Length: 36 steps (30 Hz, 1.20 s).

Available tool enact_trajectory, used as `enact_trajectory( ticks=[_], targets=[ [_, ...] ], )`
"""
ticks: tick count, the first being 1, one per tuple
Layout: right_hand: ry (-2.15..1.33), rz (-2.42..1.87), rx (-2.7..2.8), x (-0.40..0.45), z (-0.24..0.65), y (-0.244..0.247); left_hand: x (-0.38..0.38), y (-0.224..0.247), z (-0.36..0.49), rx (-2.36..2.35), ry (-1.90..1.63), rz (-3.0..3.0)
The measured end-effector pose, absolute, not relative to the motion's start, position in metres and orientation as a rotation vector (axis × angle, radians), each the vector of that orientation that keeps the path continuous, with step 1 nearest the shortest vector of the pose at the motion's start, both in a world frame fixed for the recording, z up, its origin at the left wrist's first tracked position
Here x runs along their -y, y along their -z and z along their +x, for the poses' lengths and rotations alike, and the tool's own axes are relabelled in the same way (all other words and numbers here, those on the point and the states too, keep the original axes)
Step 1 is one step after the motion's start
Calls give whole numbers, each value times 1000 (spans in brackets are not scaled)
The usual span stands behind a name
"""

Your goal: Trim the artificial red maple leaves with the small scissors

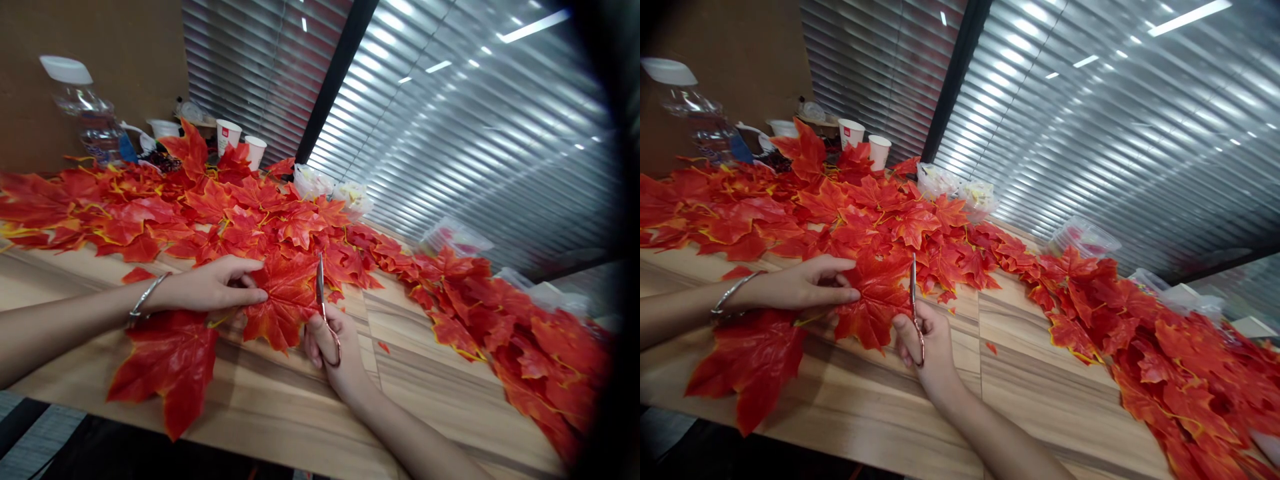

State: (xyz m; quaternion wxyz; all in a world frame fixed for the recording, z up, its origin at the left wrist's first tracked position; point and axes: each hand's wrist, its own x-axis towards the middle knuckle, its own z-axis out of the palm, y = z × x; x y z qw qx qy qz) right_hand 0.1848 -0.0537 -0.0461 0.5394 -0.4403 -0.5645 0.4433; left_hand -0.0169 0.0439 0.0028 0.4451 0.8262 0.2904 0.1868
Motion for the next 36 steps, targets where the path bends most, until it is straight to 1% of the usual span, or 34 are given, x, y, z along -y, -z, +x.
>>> enact_trajectory(
  ticks=[13, 20, 29, 36],
  targets=[
    [-1000, -1056, 1309, 56, 183, 44, -47, 0, -19, -740, -541, 2015],
    [-1030, -1015, 1090, 45, 185, 48, -45, -3, -17, -639, -456, 2034],
    [-1139, -1059, 1441, 54, 184, 41, -45, -3, -16, -652, -516, 2035],
    [-1055, -1012, 1658, 58, 185, 40, -46, -1, -17, -676, -527, 2047]
  ],
)
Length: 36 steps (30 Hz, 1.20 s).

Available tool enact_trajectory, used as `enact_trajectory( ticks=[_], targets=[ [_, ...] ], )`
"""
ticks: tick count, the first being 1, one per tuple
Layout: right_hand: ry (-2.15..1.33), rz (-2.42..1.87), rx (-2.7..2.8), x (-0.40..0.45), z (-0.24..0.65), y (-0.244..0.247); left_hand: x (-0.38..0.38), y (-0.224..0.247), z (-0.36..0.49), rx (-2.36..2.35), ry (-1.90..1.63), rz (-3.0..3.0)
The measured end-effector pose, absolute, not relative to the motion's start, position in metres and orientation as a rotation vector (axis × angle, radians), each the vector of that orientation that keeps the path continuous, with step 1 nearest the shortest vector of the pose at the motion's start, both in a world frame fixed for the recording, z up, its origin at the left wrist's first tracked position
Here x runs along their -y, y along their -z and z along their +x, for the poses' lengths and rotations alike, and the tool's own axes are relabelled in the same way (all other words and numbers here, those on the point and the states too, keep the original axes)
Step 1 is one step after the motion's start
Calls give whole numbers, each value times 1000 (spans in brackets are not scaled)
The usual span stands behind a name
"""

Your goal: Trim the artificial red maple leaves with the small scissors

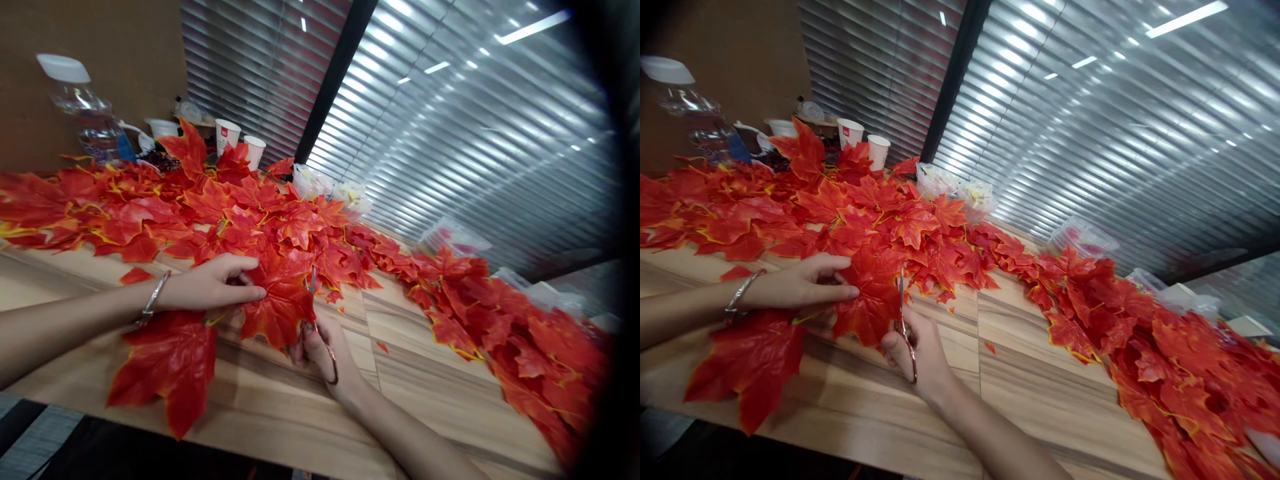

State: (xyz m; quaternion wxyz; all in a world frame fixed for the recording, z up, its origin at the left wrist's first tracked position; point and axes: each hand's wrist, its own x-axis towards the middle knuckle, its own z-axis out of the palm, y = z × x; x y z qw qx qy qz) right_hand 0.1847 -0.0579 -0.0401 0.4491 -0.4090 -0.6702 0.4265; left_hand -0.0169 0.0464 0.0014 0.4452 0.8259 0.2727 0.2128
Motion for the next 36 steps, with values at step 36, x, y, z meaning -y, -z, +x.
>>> enact_trajectory(
  ticks=[36],
  targets=[
    [-1080, -1194, 1340, 59, 177, 32, -44, 3, -15, -610, -536, 2071]
  ],
)
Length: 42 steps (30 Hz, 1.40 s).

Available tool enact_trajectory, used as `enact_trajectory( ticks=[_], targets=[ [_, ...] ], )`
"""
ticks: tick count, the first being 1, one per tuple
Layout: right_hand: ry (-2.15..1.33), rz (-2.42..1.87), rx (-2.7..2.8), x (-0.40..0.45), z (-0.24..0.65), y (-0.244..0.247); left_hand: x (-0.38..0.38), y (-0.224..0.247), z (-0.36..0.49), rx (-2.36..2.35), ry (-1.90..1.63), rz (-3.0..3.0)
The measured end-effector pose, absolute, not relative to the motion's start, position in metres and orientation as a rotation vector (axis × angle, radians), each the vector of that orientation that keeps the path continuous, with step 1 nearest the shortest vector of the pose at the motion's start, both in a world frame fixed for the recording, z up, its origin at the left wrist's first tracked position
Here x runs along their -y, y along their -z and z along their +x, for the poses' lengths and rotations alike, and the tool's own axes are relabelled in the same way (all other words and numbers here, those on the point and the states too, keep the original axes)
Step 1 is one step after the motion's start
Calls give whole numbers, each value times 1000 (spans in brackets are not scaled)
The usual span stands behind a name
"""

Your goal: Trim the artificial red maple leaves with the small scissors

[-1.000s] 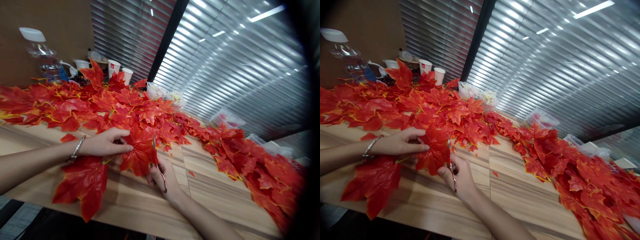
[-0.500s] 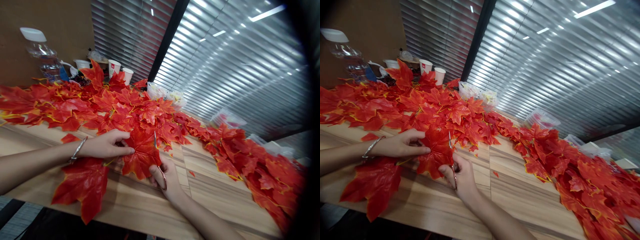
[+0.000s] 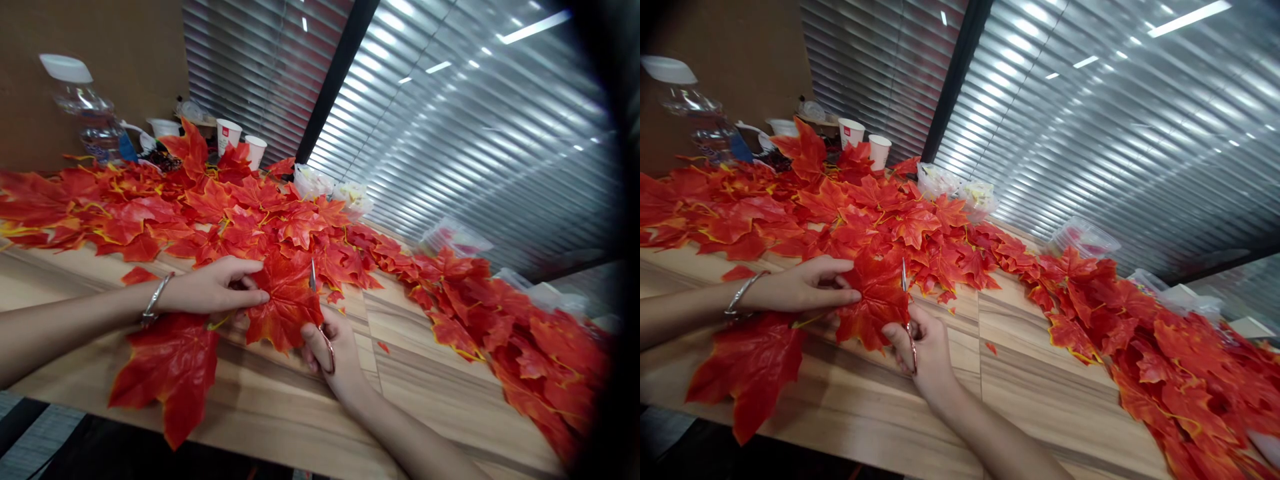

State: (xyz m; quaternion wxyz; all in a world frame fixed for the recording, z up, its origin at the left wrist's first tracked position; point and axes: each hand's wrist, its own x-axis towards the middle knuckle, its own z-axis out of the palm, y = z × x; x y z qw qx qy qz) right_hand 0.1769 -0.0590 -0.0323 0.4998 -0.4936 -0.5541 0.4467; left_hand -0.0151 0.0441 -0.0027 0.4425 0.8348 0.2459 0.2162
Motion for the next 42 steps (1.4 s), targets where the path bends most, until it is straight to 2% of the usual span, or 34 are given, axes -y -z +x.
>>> enact_trajectory(
  ticks=[42],
  targets=[
    [-1152, -1135, 1368, 54, 181, 40, -48, -1, -19, -618, -497, 2135]
  ],
)
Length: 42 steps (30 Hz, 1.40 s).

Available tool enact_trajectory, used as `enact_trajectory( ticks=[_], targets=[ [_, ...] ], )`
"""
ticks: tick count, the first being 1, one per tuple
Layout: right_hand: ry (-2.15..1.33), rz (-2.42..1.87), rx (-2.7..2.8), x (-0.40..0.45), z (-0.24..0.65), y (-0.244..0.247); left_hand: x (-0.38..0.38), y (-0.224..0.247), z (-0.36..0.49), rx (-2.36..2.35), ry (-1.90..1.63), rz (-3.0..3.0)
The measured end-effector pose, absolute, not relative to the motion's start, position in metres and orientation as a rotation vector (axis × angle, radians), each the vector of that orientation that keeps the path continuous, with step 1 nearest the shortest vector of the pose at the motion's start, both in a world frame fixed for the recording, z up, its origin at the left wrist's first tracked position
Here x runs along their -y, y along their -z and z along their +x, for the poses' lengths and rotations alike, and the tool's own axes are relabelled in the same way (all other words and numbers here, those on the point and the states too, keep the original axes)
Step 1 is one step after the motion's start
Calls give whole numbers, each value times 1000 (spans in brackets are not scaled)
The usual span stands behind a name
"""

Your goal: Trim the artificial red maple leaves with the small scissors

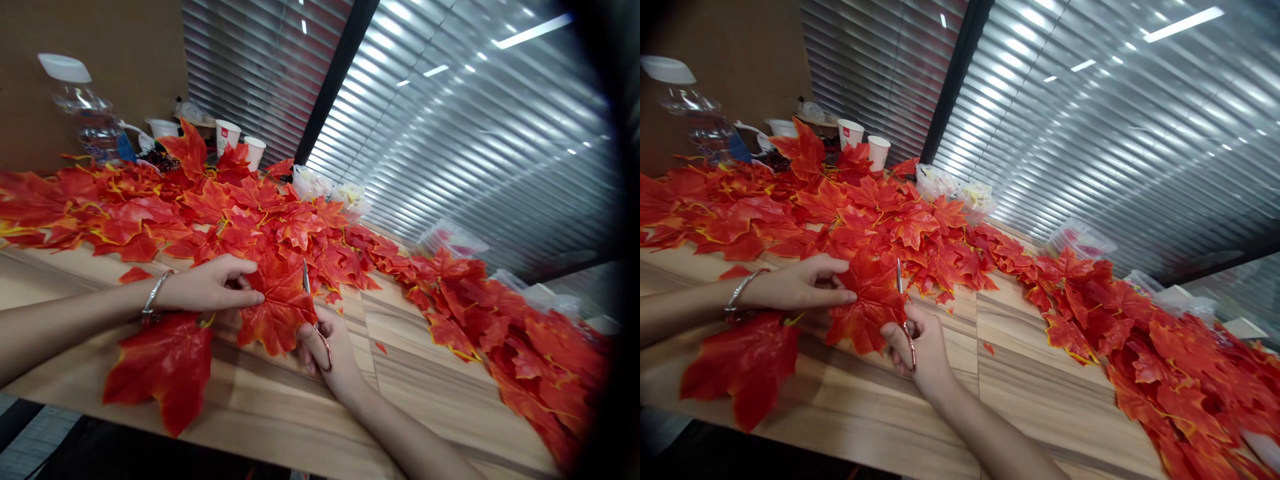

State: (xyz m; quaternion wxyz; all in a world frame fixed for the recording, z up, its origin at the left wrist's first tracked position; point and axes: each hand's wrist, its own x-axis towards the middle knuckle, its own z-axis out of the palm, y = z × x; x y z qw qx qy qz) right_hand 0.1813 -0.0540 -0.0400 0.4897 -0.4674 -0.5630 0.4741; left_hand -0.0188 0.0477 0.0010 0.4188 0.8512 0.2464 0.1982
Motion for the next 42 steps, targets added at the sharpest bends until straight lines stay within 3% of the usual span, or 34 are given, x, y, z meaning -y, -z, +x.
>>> enact_trajectory(
  ticks=[26, 42],
  targets=[
    [-1124, -1033, 1164, 45, 186, 49, -47, -4, -20, -601, -452, 2052],
    [-1353, -926, 1610, 54, 188, 34, -46, -25, -23, -714, -631, 1624]
  ],
)
